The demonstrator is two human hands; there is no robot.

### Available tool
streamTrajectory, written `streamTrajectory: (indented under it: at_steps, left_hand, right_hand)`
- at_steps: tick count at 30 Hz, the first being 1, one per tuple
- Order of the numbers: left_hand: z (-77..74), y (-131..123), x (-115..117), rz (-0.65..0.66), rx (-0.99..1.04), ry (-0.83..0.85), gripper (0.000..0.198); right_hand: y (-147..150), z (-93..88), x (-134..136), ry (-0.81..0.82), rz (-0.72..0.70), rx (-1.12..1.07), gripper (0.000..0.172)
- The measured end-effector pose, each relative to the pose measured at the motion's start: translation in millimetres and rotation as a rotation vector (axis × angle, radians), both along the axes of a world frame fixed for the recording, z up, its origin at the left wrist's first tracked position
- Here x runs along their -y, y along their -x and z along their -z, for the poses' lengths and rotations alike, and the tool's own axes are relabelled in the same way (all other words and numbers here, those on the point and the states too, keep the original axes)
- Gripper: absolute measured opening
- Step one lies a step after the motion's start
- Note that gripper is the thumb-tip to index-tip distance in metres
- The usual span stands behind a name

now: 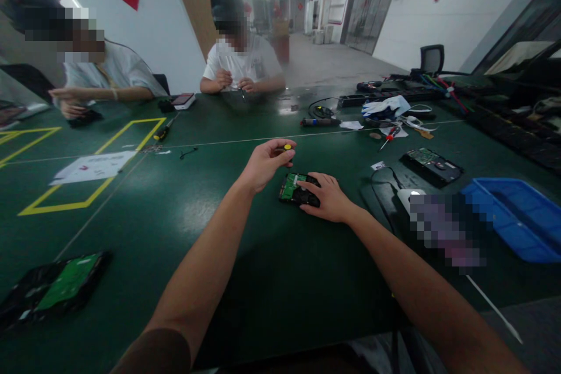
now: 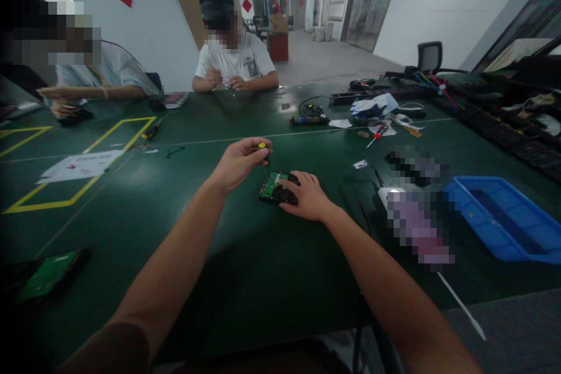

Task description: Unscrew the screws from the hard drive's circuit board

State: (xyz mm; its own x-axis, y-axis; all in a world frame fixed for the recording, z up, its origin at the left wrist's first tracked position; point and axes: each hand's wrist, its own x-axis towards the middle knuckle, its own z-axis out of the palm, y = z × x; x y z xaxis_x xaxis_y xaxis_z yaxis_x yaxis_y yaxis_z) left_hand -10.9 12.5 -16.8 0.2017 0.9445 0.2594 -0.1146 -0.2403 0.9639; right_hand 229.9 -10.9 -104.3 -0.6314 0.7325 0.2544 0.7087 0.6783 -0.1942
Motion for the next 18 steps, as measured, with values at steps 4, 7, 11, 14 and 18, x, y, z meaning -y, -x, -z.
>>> streamTrajectory:
  at_steps: [4,7,11,14,18]
  left_hand:
    - [1.4,1.9,-0.9,0.006,-0.012,-0.009,0.028]
    - [1.9,1.4,-0.1,0.041,0.039,0.0,0.031]
    - [0.8,-1.2,1.5,0.063,0.128,0.045,0.025]
    - [-1.9,-2.5,2.7,0.086,0.167,0.072,0.019]
    - [-5.4,-3.2,4.6,0.063,0.16,0.092,0.019]
  right_hand:
    - [-0.1,-0.1,-0.1,0.001,0.002,-0.003,0.071]
    - [0.1,-0.3,-0.3,0.003,0.005,0.005,0.07]
    - [0.4,-0.1,-0.4,-0.002,0.011,0.014,0.072]
    - [0.6,0.5,-0.3,-0.006,0.01,0.015,0.072]
    - [0.3,0.8,0.5,-0.006,0.01,0.007,0.071]
